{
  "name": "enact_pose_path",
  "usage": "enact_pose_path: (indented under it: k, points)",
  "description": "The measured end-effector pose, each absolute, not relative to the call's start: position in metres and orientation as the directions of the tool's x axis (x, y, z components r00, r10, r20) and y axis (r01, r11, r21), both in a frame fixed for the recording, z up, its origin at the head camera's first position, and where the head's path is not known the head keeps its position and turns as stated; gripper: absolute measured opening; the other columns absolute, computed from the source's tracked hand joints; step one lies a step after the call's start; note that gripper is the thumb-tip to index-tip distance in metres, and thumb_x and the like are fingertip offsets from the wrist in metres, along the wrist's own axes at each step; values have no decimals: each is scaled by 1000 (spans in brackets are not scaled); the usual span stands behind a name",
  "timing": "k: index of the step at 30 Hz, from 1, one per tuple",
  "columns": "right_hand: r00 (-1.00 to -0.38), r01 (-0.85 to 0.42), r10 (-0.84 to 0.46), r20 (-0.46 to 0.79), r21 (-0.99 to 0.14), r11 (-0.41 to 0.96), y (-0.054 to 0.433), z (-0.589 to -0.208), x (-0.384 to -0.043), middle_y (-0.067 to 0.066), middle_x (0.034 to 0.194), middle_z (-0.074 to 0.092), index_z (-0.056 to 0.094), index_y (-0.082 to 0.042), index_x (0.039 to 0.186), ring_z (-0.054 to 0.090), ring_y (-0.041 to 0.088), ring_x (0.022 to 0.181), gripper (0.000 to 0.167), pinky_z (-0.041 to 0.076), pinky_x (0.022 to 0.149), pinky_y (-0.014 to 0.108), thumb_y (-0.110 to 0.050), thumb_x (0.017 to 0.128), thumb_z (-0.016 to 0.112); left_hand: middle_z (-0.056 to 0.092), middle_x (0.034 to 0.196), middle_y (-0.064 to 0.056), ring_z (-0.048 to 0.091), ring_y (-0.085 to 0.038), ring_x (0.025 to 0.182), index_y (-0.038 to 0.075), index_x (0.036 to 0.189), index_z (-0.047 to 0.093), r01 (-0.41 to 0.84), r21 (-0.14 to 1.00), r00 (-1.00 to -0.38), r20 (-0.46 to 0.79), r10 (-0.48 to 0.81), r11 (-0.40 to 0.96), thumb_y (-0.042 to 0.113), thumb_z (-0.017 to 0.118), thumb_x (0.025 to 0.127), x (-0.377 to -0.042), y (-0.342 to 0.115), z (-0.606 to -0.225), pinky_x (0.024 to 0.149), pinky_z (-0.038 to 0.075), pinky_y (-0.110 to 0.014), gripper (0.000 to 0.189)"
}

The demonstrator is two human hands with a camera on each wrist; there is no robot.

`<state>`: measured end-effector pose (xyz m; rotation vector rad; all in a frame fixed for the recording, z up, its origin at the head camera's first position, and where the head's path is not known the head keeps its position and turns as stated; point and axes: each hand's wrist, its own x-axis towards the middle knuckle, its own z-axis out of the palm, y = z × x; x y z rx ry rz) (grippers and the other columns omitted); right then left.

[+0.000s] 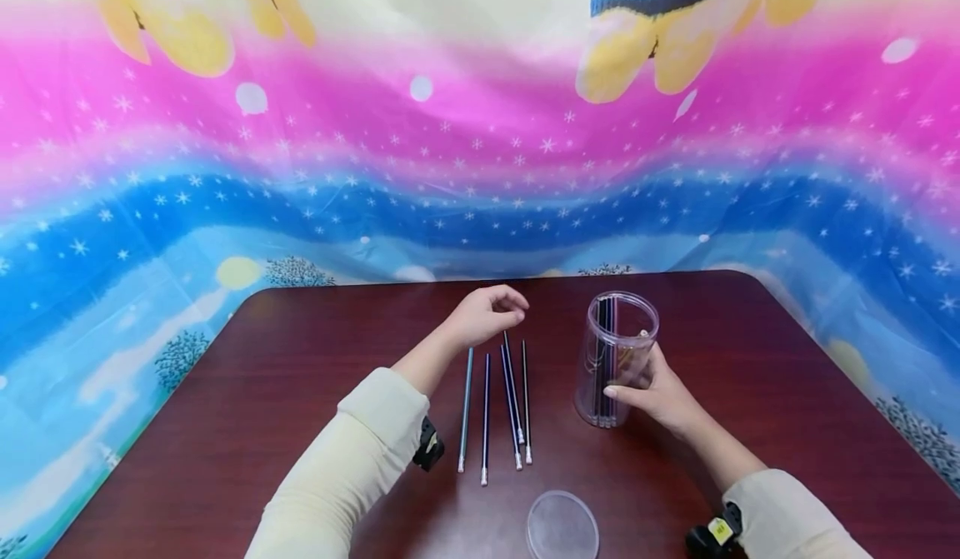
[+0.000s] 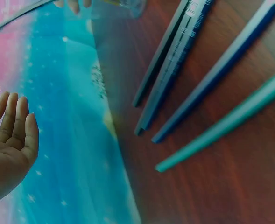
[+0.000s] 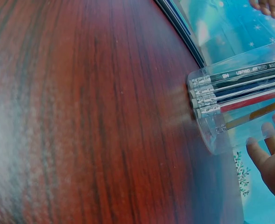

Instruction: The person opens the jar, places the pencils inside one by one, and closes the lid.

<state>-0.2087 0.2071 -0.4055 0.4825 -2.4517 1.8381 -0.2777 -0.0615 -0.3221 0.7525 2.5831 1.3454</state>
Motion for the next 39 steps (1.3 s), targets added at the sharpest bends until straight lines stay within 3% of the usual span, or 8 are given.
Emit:
enact_pose_path:
  k: [8,18,27,39]
  points:
    - [-951,-274,-209,228,-936,223,206,-407,-209,28,115,42,18,-5,123,52,7,94,68,43,75,23,-1,74,64,56,86,-2,51,-15,76,8,97,59,274,825,-906,48,422,495,12,56,82,-278,-84,-351,62,43,-27,16]
    - [-954,-261,-217,209,-932,252,206,-408,-208,26,117,42,20,-5,127,50,28,99,67,45,75,29,-4,75,64,56,81,-2,51,-14,73,1,97,58,198,805,-923,-39,383,559,10,56,81,-273,-106,-376,64,44,-28,18]
    - [-952,-271,-220,214,-922,275,209,-409,-210,24,117,43,23,-4,126,53,17,96,66,46,75,32,-8,75,65,55,79,-3,49,-13,68,-1,94,56,102,829,-935,-109,337,550,6,56,79,-270,-119,-398,60,44,-26,17]
    - [-951,-277,-223,215,-912,303,210,-408,-210,26,115,45,24,-3,125,53,25,95,66,46,75,31,-8,74,66,51,69,-4,48,-15,60,0,87,55,22,827,-958,-142,248,561,6,57,78,-271,-120,-413,50,41,-23,11]
